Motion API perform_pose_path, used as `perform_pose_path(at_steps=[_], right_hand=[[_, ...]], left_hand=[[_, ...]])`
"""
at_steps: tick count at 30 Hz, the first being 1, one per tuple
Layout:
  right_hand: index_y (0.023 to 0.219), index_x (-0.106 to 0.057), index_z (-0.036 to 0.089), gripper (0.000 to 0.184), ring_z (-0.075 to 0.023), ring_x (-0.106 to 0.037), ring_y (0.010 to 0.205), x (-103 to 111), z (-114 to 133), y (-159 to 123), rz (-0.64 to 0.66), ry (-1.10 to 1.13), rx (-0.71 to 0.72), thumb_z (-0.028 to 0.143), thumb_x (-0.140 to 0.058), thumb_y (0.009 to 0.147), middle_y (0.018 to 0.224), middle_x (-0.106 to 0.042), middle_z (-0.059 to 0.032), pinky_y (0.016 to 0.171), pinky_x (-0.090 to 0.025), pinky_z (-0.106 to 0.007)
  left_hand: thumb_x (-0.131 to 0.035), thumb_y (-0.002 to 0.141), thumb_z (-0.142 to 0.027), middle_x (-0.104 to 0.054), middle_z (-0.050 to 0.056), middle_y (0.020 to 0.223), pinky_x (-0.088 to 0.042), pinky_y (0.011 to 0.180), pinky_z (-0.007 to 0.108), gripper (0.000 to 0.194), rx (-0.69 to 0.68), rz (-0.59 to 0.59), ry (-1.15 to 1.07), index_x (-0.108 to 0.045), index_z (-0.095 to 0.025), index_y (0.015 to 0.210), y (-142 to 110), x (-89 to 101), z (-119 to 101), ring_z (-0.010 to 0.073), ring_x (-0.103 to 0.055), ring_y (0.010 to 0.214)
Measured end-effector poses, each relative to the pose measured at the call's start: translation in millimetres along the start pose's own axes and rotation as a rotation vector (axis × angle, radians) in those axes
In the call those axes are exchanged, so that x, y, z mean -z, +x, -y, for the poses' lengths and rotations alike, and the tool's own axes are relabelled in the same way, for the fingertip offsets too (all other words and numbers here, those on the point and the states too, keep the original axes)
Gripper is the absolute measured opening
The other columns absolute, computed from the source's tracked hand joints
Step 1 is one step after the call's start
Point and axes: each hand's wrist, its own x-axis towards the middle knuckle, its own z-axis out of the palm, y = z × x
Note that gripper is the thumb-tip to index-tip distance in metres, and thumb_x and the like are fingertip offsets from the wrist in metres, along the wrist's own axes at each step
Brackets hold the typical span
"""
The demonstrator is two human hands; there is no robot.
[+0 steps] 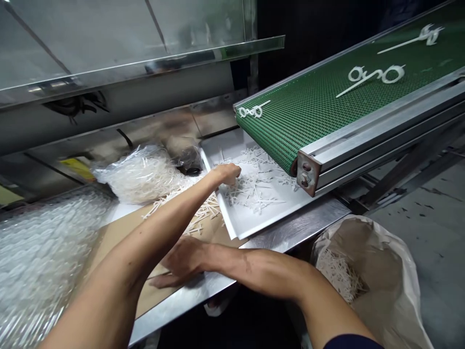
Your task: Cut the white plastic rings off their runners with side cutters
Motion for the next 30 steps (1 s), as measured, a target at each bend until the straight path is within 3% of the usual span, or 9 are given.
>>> perform_pose_path(at_steps=[4, 8, 13, 17, 21, 25, 30], right_hand=[[0.126, -0.065, 0.009, 0.059, -0.0363, -0.071, 0.12, 1.3, -0.6, -1.9, -0.036, 0.031, -0.003, 0.062, -0.056, 0.1, 0.125, -0.076, -0.0214, 0.094, -0.059, -0.043], [0.132, -0.061, 0.015, 0.054, -0.0319, -0.068, 0.126, 8.3, -0.7, -6.4, -0.078, 0.075, -0.001, 0.058, -0.063, 0.099, 0.137, -0.072, -0.0165, 0.099, -0.055, -0.04], [0.126, -0.063, 0.017, 0.048, -0.0308, -0.068, 0.122, 11.6, -2.4, -7.1, -0.091, 0.108, 0.002, 0.054, -0.069, 0.096, 0.132, -0.073, -0.0139, 0.098, -0.054, -0.039], [0.125, -0.063, 0.017, 0.045, -0.0306, -0.068, 0.118, 8.8, -4.2, -5.9, -0.097, 0.117, -0.013, 0.051, -0.069, 0.096, 0.129, -0.074, -0.0138, 0.096, -0.054, -0.04], [0.125, -0.063, 0.018, 0.042, -0.0302, -0.068, 0.117, 7.5, -6.1, -6.0, -0.091, 0.119, -0.022, 0.048, -0.07, 0.096, 0.127, -0.074, -0.0125, 0.095, -0.053, -0.038], [0.122, -0.062, 0.019, 0.038, -0.0292, -0.068, 0.115, 7.9, -6.8, -6.6, -0.08, 0.112, -0.03, 0.045, -0.069, 0.095, 0.125, -0.073, -0.0111, 0.094, -0.053, -0.037], [0.109, -0.061, 0.02, 0.029, -0.0264, -0.068, 0.102, 11.3, -5.5, -7.4, -0.072, 0.1, -0.061, 0.045, -0.067, 0.096, 0.111, -0.074, -0.0085, 0.086, -0.052, -0.034]], left_hand=[[-0.071, 0.096, -0.034, -0.072, 0.009, 0.114, -0.059, 0.091, 0.04, 0.029, -0.062, -0.072, -0.074, -0.069, -0.016, 0.119, -1.0, 3.7, 1.9, 0.0212, -0.069, 0.101], [-0.072, 0.08, -0.017, -0.076, 0.007, 0.095, -0.053, 0.083, 0.032, 0.032, -0.095, -0.29, -0.18, -0.074, -0.02, 0.111, -10.2, 18.0, 5.5, 0.0233, -0.071, 0.092], [-0.062, 0.081, -0.015, -0.075, 0.01, 0.105, -0.05, 0.086, 0.034, 0.038, -0.087, -0.613, -0.343, -0.072, -0.019, 0.117, -28.7, 31.7, 9.7, 0.0256, -0.069, 0.098], [-0.063, 0.083, -0.02, -0.075, 0.01, 0.103, -0.051, 0.091, 0.035, 0.035, -0.055, -0.795, -0.513, -0.071, -0.016, 0.117, -42.0, 27.7, 16.0, 0.024, -0.068, 0.098], [-0.063, 0.087, -0.03, -0.075, 0.007, 0.089, -0.053, 0.079, 0.031, 0.039, -0.008, -0.84, -0.73, -0.069, -0.012, 0.121, -52.6, 17.2, 22.6, 0.0199, -0.07, 0.081], [-0.077, 0.07, -0.021, -0.071, 0.003, 0.07, -0.05, 0.07, 0.029, 0.022, -0.051, -0.791, -0.882, -0.078, -0.014, 0.09, -63.8, 11.6, 24.2, 0.0177, -0.067, 0.068], [-0.076, 0.077, -0.029, -0.073, 0.005, 0.074, -0.049, 0.068, 0.028, 0.025, -0.097, -0.864, -1.119, -0.079, -0.013, 0.095, -75.9, 8.3, 25.4, 0.0163, -0.067, 0.068]])
